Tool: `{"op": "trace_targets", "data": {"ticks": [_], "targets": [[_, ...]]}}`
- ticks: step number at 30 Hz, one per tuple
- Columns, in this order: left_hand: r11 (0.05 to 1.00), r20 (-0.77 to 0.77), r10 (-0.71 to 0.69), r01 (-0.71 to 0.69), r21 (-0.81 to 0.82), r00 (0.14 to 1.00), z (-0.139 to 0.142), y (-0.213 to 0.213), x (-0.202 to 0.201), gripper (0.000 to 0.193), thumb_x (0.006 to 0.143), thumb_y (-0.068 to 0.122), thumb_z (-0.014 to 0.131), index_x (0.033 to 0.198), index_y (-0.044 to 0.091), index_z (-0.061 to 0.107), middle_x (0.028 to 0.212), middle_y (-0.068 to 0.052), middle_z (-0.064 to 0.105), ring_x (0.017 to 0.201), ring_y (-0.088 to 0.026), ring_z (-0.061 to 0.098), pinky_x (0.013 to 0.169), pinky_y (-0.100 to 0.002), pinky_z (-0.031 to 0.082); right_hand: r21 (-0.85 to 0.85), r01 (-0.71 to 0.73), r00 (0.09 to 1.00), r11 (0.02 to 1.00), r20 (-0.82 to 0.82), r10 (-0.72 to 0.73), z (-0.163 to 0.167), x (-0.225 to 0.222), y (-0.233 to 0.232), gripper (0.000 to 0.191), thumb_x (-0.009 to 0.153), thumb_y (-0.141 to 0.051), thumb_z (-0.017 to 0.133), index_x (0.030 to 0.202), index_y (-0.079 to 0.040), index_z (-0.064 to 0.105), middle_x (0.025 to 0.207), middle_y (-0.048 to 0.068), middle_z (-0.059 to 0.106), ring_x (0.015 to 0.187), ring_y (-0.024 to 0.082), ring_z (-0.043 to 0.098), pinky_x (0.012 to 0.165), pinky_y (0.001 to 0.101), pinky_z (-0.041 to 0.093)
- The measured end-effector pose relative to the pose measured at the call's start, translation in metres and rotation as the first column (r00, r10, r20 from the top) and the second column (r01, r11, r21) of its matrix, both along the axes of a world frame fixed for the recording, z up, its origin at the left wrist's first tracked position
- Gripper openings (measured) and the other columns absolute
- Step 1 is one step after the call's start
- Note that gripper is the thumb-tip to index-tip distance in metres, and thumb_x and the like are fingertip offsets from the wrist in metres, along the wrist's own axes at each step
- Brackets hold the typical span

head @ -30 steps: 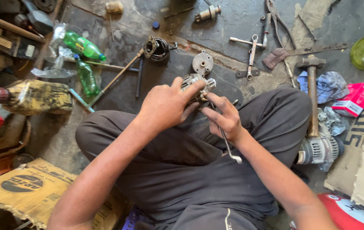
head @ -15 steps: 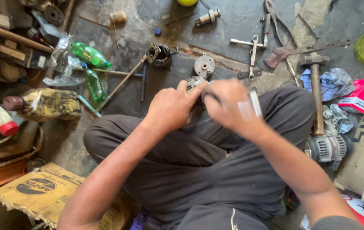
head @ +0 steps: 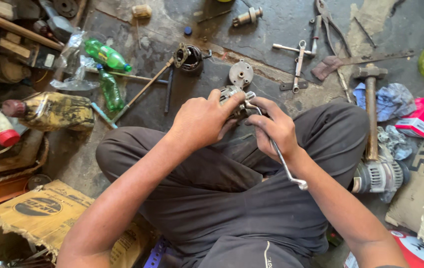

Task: The person sits on the workshop floor and works on a starter motor, handling the armature and drive assembly, fitting components together, and tapping parts with a hammer. They then use a wrench to tighten bolts on the motor housing, repositioning the unit on the floor as they work.

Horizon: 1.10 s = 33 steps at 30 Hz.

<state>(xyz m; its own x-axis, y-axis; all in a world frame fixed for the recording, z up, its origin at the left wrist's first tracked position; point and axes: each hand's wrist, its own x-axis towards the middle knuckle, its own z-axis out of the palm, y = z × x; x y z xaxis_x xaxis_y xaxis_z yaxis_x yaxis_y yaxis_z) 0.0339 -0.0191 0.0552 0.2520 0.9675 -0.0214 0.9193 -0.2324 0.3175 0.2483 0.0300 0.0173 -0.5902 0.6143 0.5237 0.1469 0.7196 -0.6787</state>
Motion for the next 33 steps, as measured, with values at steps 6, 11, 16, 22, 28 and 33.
{"op": "trace_targets", "data": {"ticks": [6,11,16,22,28,33], "targets": [[0.999,0.010,0.004,-0.004,0.039,1.000,-0.001,-0.001,0.001,0.054,0.090,0.038,0.071,0.138,0.022,0.050,0.089,-0.017,0.063,0.061,-0.036,0.067,0.050,-0.049,0.052,0.221,-0.093,0.995,0.971,0.004,0.095,-0.030,0.008,0.002,0.025,0.077,0.008,0.067,0.101,-0.001,0.067,0.123,0.025,0.063,0.102,0.042,0.071,0.086,0.0450,0.060],[1.000,0.002,0.001,-0.001,0.024,1.000,-0.001,-0.001,0.000,0.053,0.091,0.037,0.071,0.138,0.023,0.051,0.089,-0.016,0.063,0.063,-0.037,0.068,0.051,-0.049,0.052,0.273,-0.114,0.993,0.955,0.060,0.101,-0.055,0.010,0.000,0.028,0.073,0.002,0.069,0.100,-0.004,0.071,0.130,0.024,0.059,0.102,0.038,0.069,0.083,0.0447,0.058],[1.000,0.013,-0.001,0.000,0.031,1.000,0.000,-0.001,0.000,0.054,0.090,0.036,0.071,0.138,0.023,0.051,0.089,-0.016,0.063,0.061,-0.036,0.067,0.051,-0.049,0.053,0.388,-0.137,0.990,0.912,0.075,0.117,-0.066,0.009,0.006,0.033,0.069,-0.008,0.074,0.102,-0.011,0.077,0.135,0.016,0.056,0.105,0.035,0.064,0.083,0.0432,0.056],[1.000,-0.002,0.008,-0.008,0.023,1.000,-0.001,-0.002,0.002,0.053,0.090,0.036,0.071,0.138,0.023,0.051,0.089,-0.016,0.063,0.060,-0.035,0.067,0.051,-0.049,0.053,0.416,-0.200,0.980,0.887,0.067,0.190,-0.036,0.006,0.014,0.028,0.066,-0.012,0.075,0.092,-0.004,0.074,0.123,0.019,0.062,0.094,0.035,0.065,0.077,0.0461,0.054],[1.000,-0.046,0.005,-0.006,-0.022,0.999,-0.001,0.000,0.003,0.059,0.088,0.037,0.071,0.140,0.021,0.049,0.090,-0.017,0.062,0.060,-0.036,0.067,0.050,-0.049,0.053,-0.287,-0.041,0.937,0.957,0.322,0.137,0.025,-0.020,0.028,0.007,0.079,-0.006,0.066,0.083,-0.005,0.071,0.085,0.015,0.070,0.076,0.033,0.071,0.071,0.0406,0.056],[1.000,-0.065,0.005,-0.006,-0.008,0.998,0.000,0.002,0.007,0.060,0.087,0.037,0.072,0.139,0.021,0.049,0.092,-0.017,0.062,0.062,-0.036,0.068,0.052,-0.049,0.054,-0.080,-0.102,0.937,0.992,0.326,0.123,0.054,-0.007,0.049,0.013,0.081,-0.012,0.066,0.084,-0.001,0.072,0.077,0.018,0.069,0.074,0.038,0.067,0.068,0.0457,0.051]]}}
